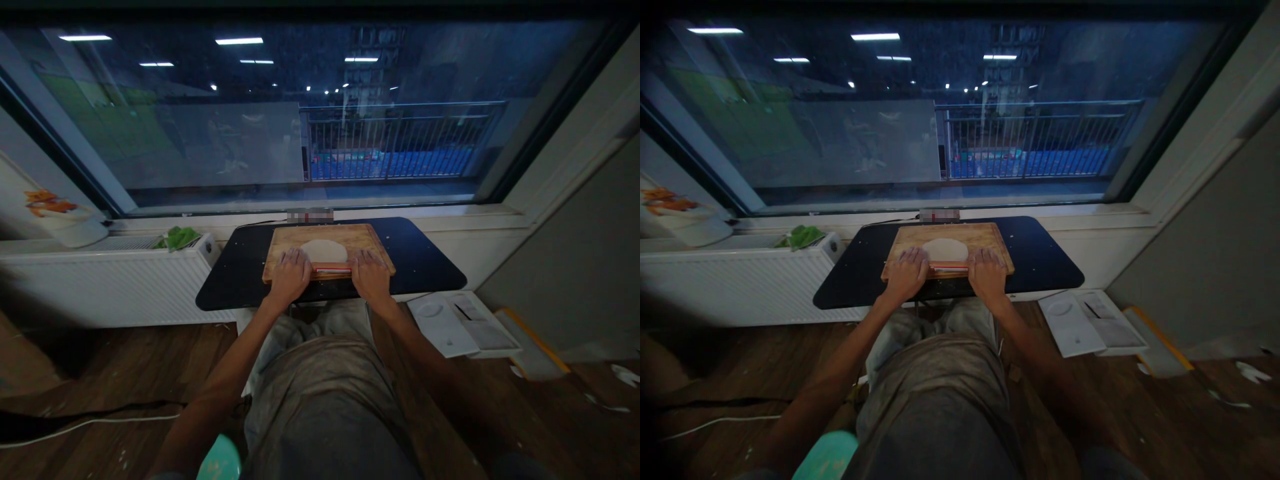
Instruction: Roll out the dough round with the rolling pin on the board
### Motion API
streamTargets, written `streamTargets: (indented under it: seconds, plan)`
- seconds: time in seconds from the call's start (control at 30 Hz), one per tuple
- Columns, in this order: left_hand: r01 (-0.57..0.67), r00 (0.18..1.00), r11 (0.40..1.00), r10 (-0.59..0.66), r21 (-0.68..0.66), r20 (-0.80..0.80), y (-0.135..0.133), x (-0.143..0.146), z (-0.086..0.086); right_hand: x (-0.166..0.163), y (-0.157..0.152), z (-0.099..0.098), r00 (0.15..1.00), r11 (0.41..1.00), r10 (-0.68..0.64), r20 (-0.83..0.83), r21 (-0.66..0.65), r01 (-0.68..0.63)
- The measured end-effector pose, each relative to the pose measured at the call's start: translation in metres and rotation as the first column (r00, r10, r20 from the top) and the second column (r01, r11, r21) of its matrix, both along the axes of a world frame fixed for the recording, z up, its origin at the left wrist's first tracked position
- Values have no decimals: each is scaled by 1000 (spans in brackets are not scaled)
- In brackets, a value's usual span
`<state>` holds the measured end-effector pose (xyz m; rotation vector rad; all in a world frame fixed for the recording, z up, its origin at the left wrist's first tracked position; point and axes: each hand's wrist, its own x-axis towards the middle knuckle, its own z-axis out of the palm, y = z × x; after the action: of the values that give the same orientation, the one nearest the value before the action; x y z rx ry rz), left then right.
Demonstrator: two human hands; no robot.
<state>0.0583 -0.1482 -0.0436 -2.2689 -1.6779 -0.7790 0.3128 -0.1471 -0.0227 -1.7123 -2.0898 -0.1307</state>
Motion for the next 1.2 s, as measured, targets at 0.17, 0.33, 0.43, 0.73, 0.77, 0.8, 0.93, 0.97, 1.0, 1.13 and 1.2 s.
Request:
streamTargets:
  seconds: [0.17, 0.33, 0.43, 0.73, 0.77, 0.8, 0.93, 0.97, 1.0, 1.13, 1.2]
  plan:
    - [-19, 1000, 1000, 19, 3, 3, -14, 3, -1, 1, -6, -15, 999, 994, -27, 36, 109, 23]
    - [-36, 999, 999, 36, 29, -7, -12, 5, -3, 1, 1, -15, 997, 983, -36, 72, 183, 22]
    - [-57, 998, 998, 58, 28, -16, -1, 5, -2, -2, 12, -5, 994, 984, -33, 101, 178, 14]
    - [-81, 991, 994, 73, -70, -109, 32, 5, 12, -9, 37, 15, 974, 995, -98, 203, 51, 90]
    - [-74, 992, 995, 67, -65, -105, 30, 5, 11, -9, 36, 14, 975, 995, -96, 200, 50, 87]
    - [-72, 994, 996, 67, -51, -91, 27, 5, 9, -9, 33, 13, 977, 995, -89, 192, 57, 79]
    - [-61, 998, 998, 61, 27, -2, 6, 6, -2, -6, 20, 5, 990, 990, -55, 129, 135, 38]
    - [-55, 998, 998, 54, 44, 15, 1, 6, -4, -5, 17, 2, 992, 988, -51, 115, 150, 33]
    - [-48, 999, 997, 46, 58, 27, -3, 6, -6, -4, 14, -1, 994, 987, -48, 100, 159, 32]
    - [-25, 999, 997, 21, 72, 48, -13, 6, -8, 0, 5, -12, 998, 982, -37, 51, 185, 27]
    - [-18, 999, 998, 15, 62, 49, -13, 6, -8, 1, 3, -15, 998, 980, -38, 44, 196, 28]
